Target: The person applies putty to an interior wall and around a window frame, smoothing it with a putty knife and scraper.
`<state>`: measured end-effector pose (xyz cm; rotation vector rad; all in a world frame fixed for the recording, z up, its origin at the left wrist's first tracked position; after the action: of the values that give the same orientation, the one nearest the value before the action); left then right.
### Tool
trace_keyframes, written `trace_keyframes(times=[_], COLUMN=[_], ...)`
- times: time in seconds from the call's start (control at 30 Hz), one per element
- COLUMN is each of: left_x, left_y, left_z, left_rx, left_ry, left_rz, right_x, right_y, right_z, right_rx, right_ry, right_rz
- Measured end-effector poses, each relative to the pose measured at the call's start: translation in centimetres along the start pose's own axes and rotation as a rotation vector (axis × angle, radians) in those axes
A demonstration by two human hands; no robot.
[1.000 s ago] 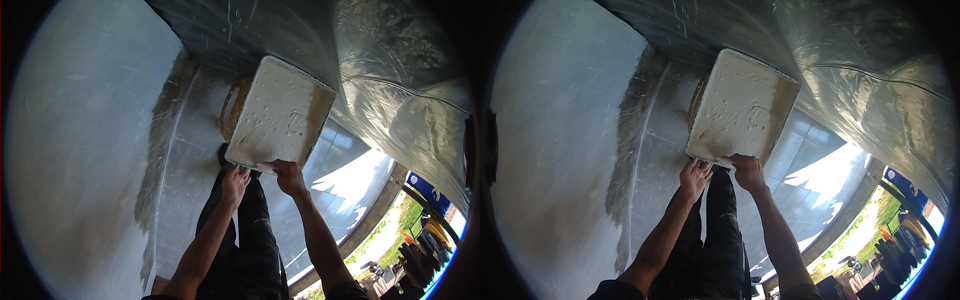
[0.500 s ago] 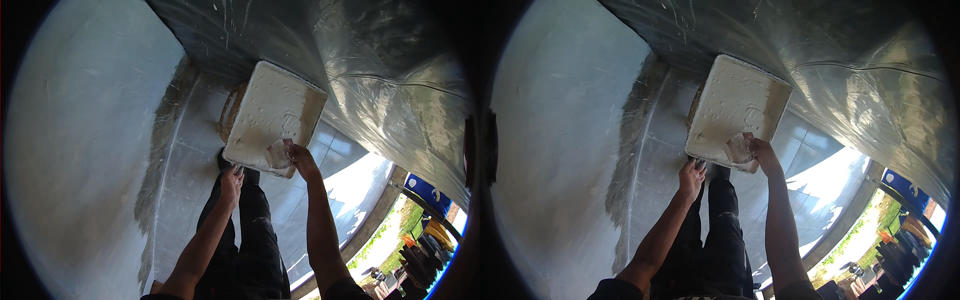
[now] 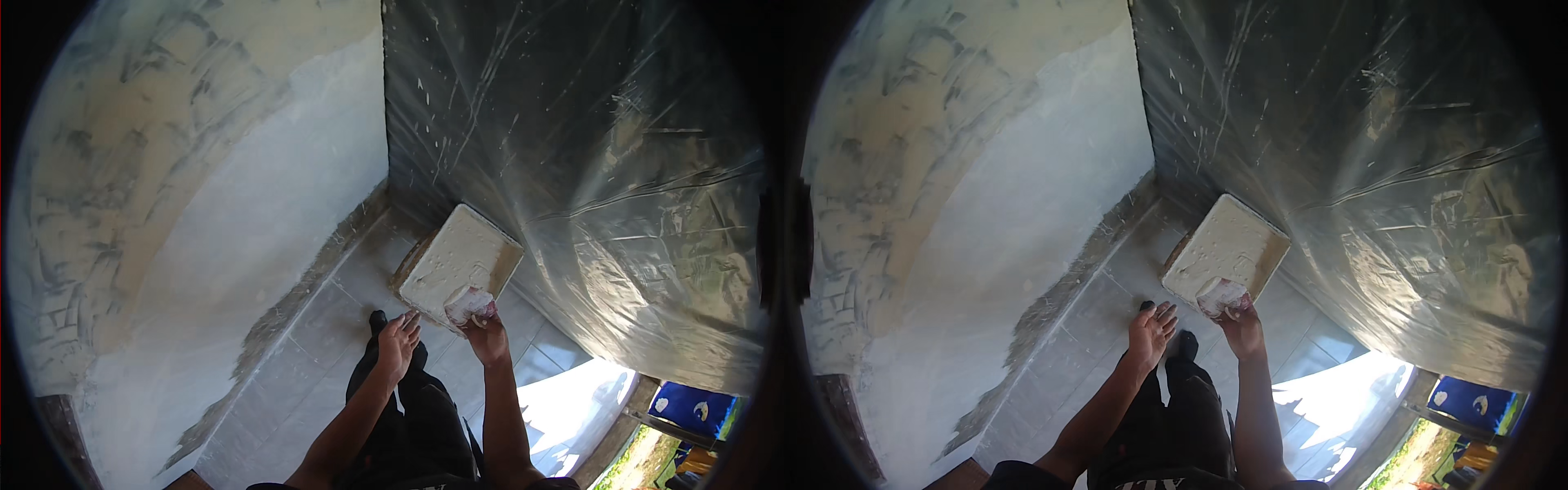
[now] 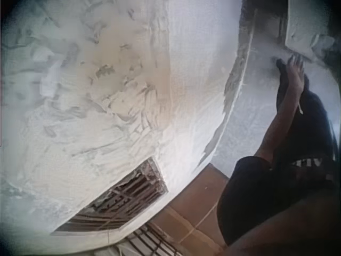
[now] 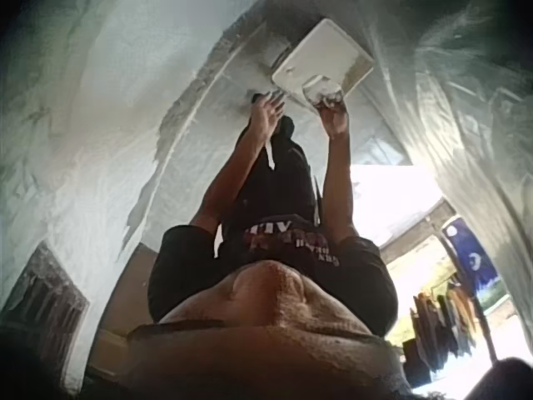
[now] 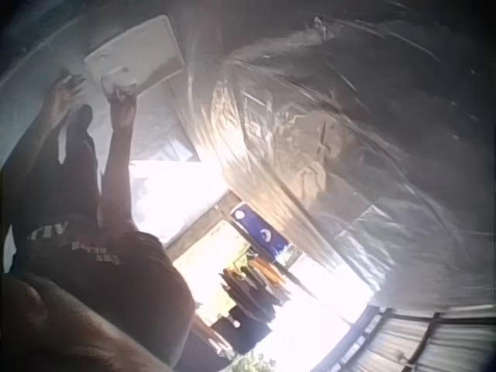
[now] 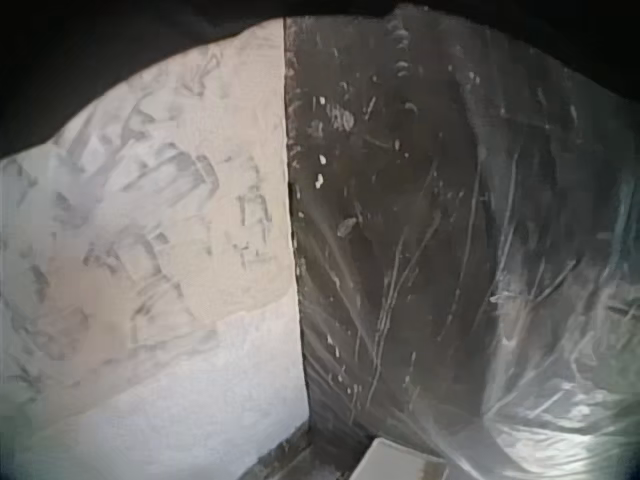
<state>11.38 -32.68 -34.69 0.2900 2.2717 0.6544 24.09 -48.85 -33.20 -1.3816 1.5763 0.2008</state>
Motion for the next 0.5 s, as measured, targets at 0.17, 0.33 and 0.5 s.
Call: trace_keyframes(times=[0.17, 0.33, 0.5], left_x=[-1.5, 2.2, 10.5], left_y=[5.5, 11.9, 18.0], left_z=[-7.5, -14.8, -22.7], left_rx=[-0.132, -0.365, -0.597], left_ry=[0.01, 0.04, 0.136], left_rz=[-0.201, -0.302, -0.403], right_x=[-11.1, -23.1, -32.9], right_y=[0.9, 6.0, 15.9], right_z=[-0.2, -1.7, -4.1], right_rx=[-0.022, -0.109, -0.242], right_ry=[-0.253, -0.435, -0.675], right_rz=[-0.032, -0.126, -0.156])
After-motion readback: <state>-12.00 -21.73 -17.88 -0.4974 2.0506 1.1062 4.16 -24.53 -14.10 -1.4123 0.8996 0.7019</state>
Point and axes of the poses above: each hand's wrist, its own z-axis towards the middle knuckle, its own x-axis out of the back of the hand, y = z × x, the point moved 2 cm from there along z, towards the middle knuckle, and after that the axes turned 13 degrees about -x, right-handed, at the moved point
